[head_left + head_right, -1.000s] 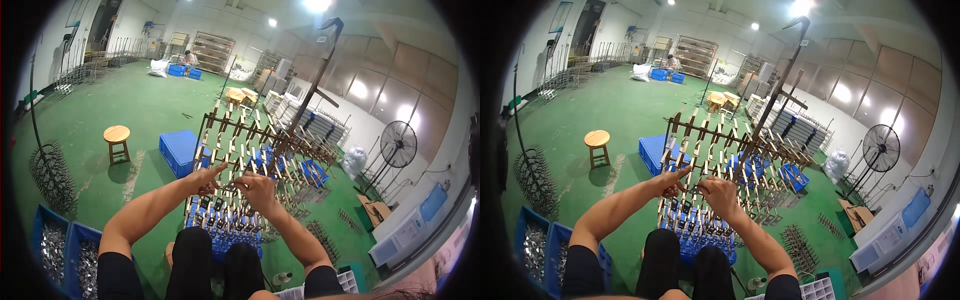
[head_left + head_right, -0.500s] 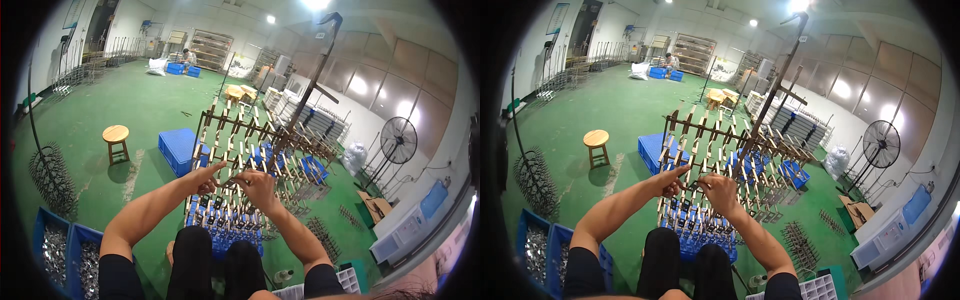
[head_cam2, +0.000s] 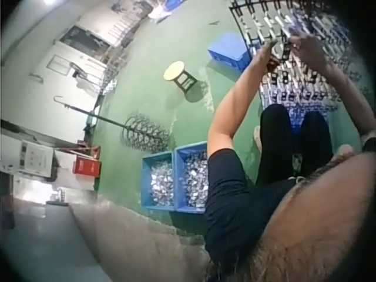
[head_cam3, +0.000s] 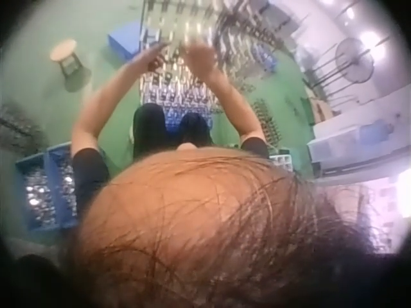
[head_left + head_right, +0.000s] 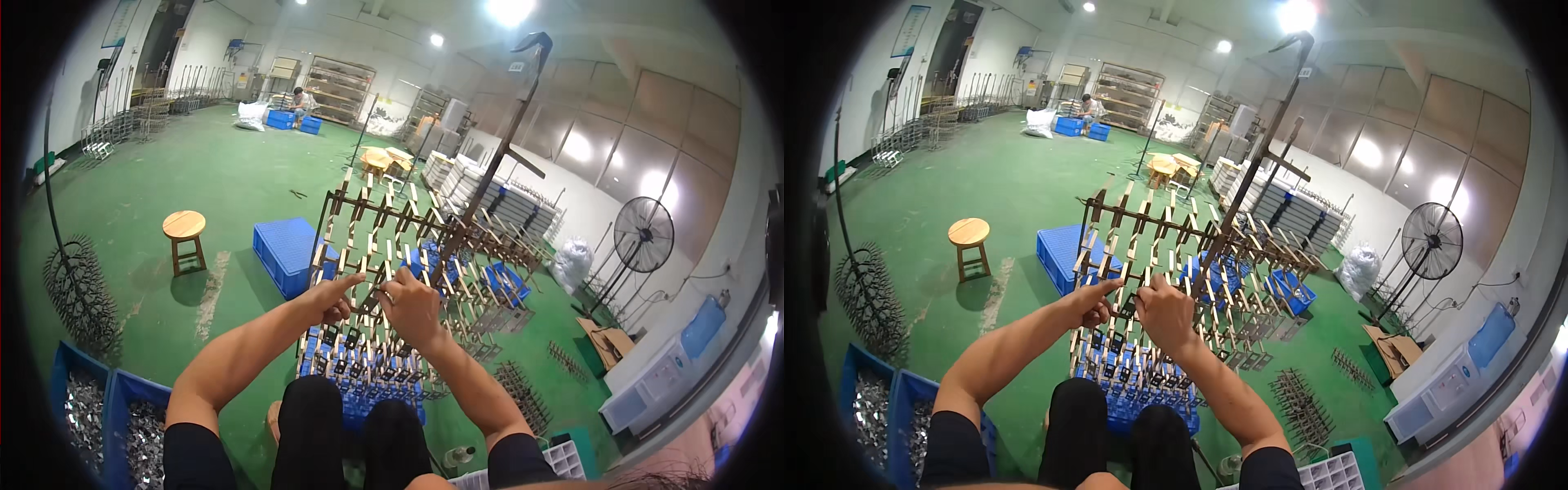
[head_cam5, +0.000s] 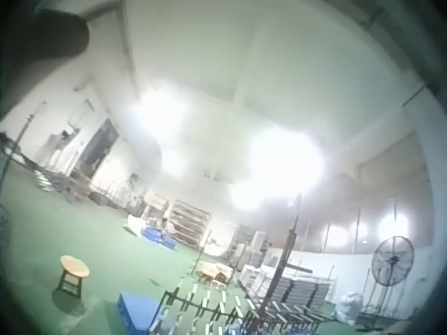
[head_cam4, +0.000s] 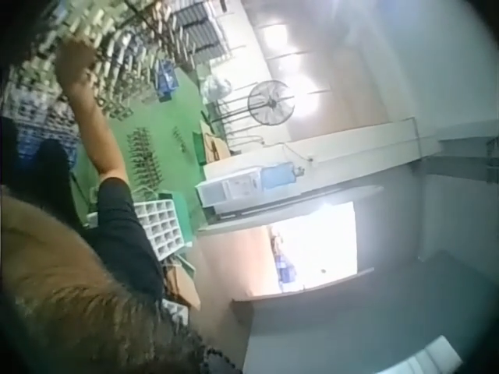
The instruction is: Assembling small metal components onto a large wire rack structure.
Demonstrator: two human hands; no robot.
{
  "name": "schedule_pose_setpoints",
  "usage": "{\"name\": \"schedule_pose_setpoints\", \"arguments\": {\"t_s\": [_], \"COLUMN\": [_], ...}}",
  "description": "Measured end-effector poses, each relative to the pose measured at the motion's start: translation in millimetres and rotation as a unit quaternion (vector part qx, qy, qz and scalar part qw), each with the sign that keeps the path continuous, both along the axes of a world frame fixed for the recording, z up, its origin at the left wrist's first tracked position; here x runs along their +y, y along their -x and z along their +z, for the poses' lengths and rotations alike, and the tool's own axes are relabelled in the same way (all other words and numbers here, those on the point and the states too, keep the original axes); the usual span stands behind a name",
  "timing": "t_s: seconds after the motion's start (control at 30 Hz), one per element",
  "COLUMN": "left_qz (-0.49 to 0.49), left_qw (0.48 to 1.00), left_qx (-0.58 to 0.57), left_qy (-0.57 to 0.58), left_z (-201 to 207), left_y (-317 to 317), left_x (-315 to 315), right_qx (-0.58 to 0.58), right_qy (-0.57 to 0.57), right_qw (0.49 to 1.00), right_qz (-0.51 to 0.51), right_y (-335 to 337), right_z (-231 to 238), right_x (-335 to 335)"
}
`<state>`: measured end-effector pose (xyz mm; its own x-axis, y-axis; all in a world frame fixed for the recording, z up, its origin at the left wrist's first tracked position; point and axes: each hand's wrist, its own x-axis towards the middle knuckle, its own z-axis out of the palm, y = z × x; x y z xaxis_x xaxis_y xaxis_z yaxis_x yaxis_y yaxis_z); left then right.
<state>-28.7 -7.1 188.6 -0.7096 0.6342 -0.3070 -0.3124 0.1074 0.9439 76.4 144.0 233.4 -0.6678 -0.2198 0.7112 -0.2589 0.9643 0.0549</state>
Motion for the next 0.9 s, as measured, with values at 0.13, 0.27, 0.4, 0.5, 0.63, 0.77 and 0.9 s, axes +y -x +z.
{"name": "schedule_pose_setpoints", "arguments": {"t_s": [0.13,0.27,0.4,0.5,0.63,0.77,0.9], "left_qz": [0.009,0.022,0.012,0.017,0.015,0.018,0.008], "left_qw": [1.0,1.0,1.0,1.0,1.0,1.0,1.0], "left_qx": [0.003,0.005,0.002,-0.003,0.002,-0.007,-0.011], "left_qy": [-0.006,-0.017,-0.011,-0.018,-0.013,-0.007,0.011], "left_z": [0.7,1.4,1.9,1.4,1.3,-1.7,3.8], "left_y": [-2.9,-4.7,-2.3,-1.3,-3.7,-3.0,-7.5], "left_x": [1.6,1.6,2.9,4.6,2.6,-3.5,-3.9], "right_qx": [0.004,0.003,0.0,-0.007,-0.021,-0.023,-0.021], "right_qy": [0.011,0.028,0.038,0.042,0.045,0.048,0.056], "right_qw": [1.0,1.0,0.999,0.999,0.999,0.999,0.998], "right_qz": [-0.003,0.006,0.009,0.003,-0.006,-0.002,-0.001], "right_y": [4.0,7.7,9.1,9.8,10.3,9.7,5.0], "right_z": [2.8,1.5,1.6,2.6,3.0,1.4,4.6], "right_x": [-1.2,0.0,1.0,0.8,-1.2,-7.3,-6.6]}}
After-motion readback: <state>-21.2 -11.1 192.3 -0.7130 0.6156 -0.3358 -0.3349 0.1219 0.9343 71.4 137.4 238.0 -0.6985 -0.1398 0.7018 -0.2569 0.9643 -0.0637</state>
